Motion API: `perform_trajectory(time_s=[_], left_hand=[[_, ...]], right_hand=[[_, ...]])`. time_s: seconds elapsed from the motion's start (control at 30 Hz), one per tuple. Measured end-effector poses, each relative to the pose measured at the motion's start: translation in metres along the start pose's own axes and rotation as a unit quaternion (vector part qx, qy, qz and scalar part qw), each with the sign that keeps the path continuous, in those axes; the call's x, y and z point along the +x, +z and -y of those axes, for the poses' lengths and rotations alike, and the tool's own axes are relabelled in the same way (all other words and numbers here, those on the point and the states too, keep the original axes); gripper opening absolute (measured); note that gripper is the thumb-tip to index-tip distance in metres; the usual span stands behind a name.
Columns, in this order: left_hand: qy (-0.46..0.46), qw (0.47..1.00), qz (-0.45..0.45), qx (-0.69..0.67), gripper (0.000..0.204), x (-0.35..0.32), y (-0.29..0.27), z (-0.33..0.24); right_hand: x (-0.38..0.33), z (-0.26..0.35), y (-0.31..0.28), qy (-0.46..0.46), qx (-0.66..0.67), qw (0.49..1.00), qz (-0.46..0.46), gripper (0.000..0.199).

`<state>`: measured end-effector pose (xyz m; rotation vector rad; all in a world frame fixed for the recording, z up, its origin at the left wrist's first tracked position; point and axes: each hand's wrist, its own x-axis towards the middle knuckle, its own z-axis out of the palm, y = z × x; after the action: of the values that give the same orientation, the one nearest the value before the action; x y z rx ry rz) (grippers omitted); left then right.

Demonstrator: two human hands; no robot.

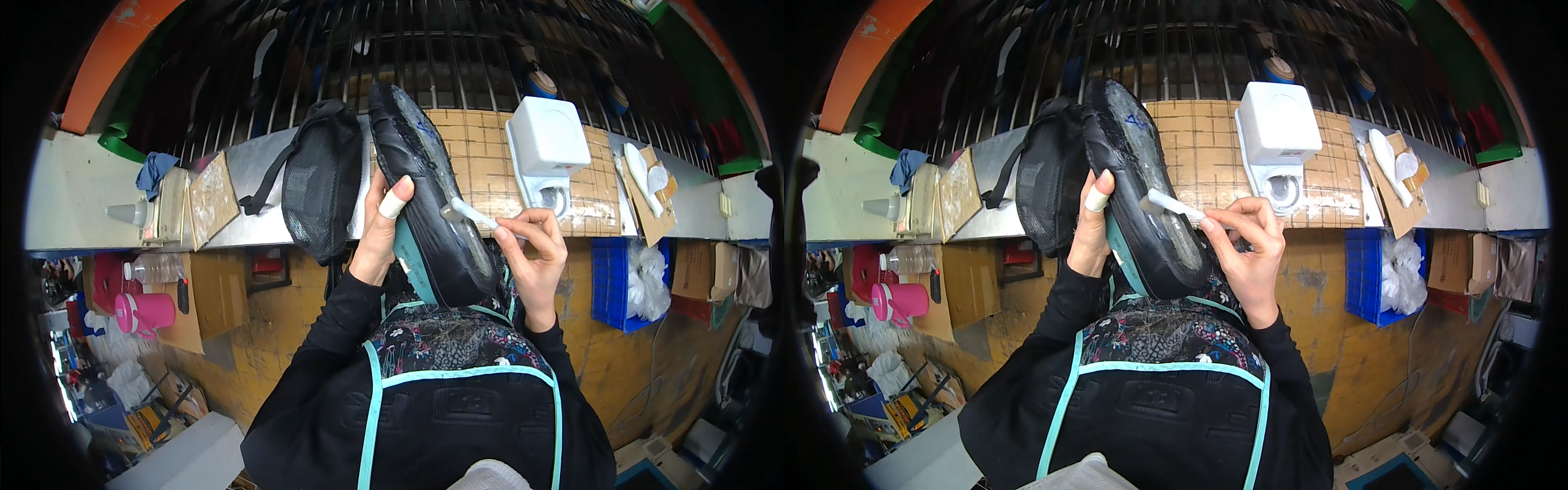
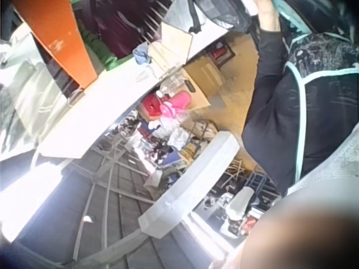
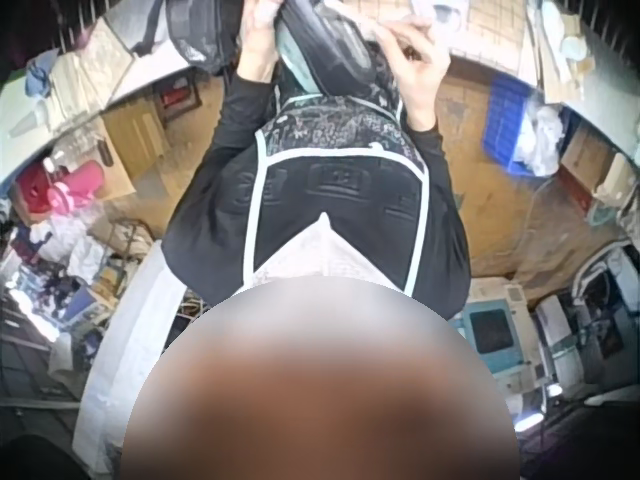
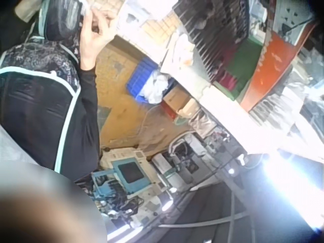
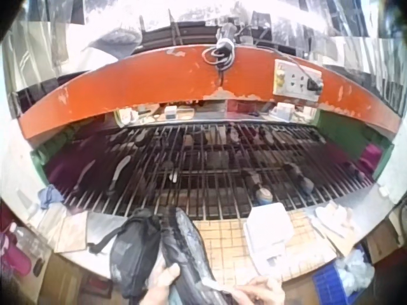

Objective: The person applies glue to the sole and edges of a black shoe using a small brush, then repeats the process on a blue and beige shoe. The person rotates each shoe to cover different areas and places them on a metal rack after application.

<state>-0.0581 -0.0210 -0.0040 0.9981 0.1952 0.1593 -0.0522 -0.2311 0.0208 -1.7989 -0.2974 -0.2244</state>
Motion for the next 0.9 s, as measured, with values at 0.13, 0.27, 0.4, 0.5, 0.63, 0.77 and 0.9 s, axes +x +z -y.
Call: perform_trajectory(time_s=[0.13,0.27,0.4,0.5,0.63,0.77,0.9], left_hand=[[0.013,0.999,-0.004,0.03,0.075,-0.001,-0.001,-0.004],[0.024,0.998,0.007,0.052,0.075,-0.001,-0.004,-0.004],[0.029,0.998,0.016,0.052,0.076,0.0,-0.004,-0.004],[0.021,0.998,0.023,0.047,0.076,0.002,-0.003,-0.006],[0.021,0.998,0.026,0.059,0.078,0.004,-0.002,-0.01],[0.027,0.997,0.029,0.071,0.079,0.008,-0.002,-0.016],[0.033,0.997,0.028,0.06,0.082,0.012,-0.002,-0.021]], right_hand=[[0.011,-0.002,0.008,-0.05,-0.058,0.997,-0.004,0.016],[0.021,-0.003,0.015,-0.057,-0.059,0.997,-0.009,0.016],[0.032,-0.003,0.018,-0.097,-0.105,0.99,-0.017,0.017],[0.039,-0.003,0.019,-0.107,-0.093,0.989,-0.034,0.016],[0.046,-0.007,0.016,-0.134,-0.07,0.988,-0.009,0.016],[0.046,-0.012,0.002,-0.11,-0.053,0.99,0.068,0.016],[0.043,-0.016,-0.006,-0.09,-0.014,0.99,0.112,0.016]])
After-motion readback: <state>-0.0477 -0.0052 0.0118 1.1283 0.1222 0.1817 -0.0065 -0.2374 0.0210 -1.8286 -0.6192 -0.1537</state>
